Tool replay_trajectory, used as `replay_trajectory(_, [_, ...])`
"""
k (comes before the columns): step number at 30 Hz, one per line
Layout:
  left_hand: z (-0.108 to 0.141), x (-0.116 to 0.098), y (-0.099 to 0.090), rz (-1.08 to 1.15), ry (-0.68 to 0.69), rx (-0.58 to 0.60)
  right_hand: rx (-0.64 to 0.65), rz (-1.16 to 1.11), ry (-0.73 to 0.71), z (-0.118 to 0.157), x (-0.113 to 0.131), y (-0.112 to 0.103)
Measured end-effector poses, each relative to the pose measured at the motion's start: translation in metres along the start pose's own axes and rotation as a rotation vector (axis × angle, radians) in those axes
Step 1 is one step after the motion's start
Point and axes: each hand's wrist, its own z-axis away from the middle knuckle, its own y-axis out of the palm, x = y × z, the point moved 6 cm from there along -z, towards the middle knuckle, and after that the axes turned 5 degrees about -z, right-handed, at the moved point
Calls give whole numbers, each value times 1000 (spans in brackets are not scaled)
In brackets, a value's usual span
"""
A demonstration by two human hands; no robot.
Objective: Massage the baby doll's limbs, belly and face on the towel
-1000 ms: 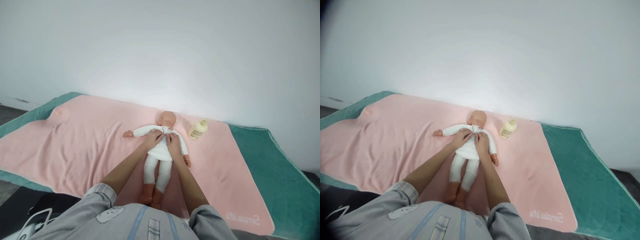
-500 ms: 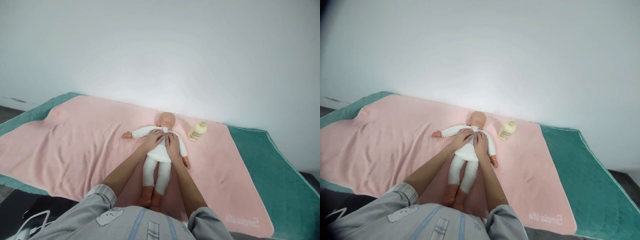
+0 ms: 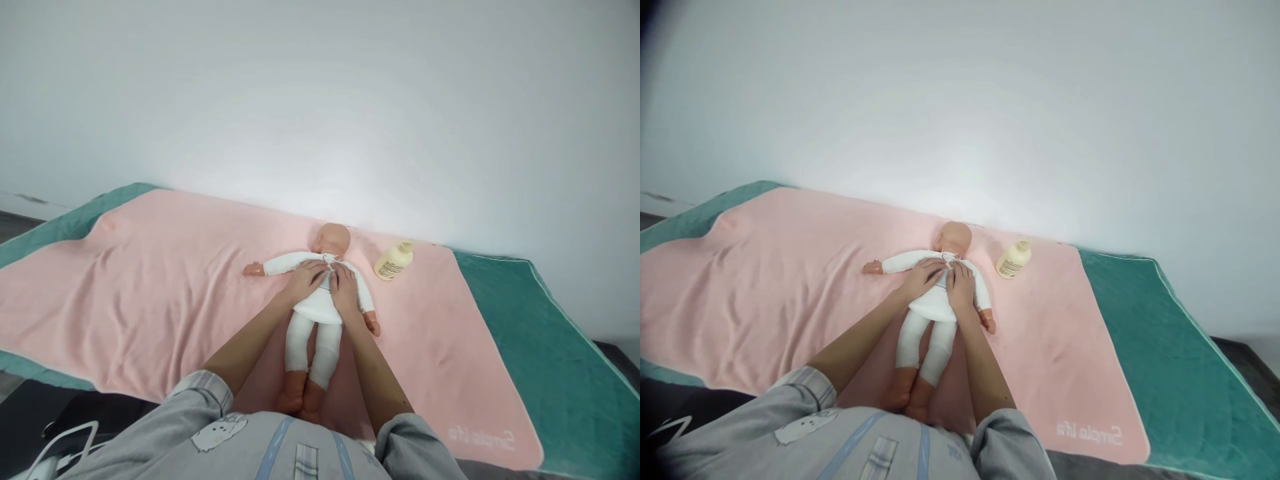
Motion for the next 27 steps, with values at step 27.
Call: replay_trajectory(27, [1, 8, 1, -121, -134, -69, 20, 32, 5, 2, -4, 4])
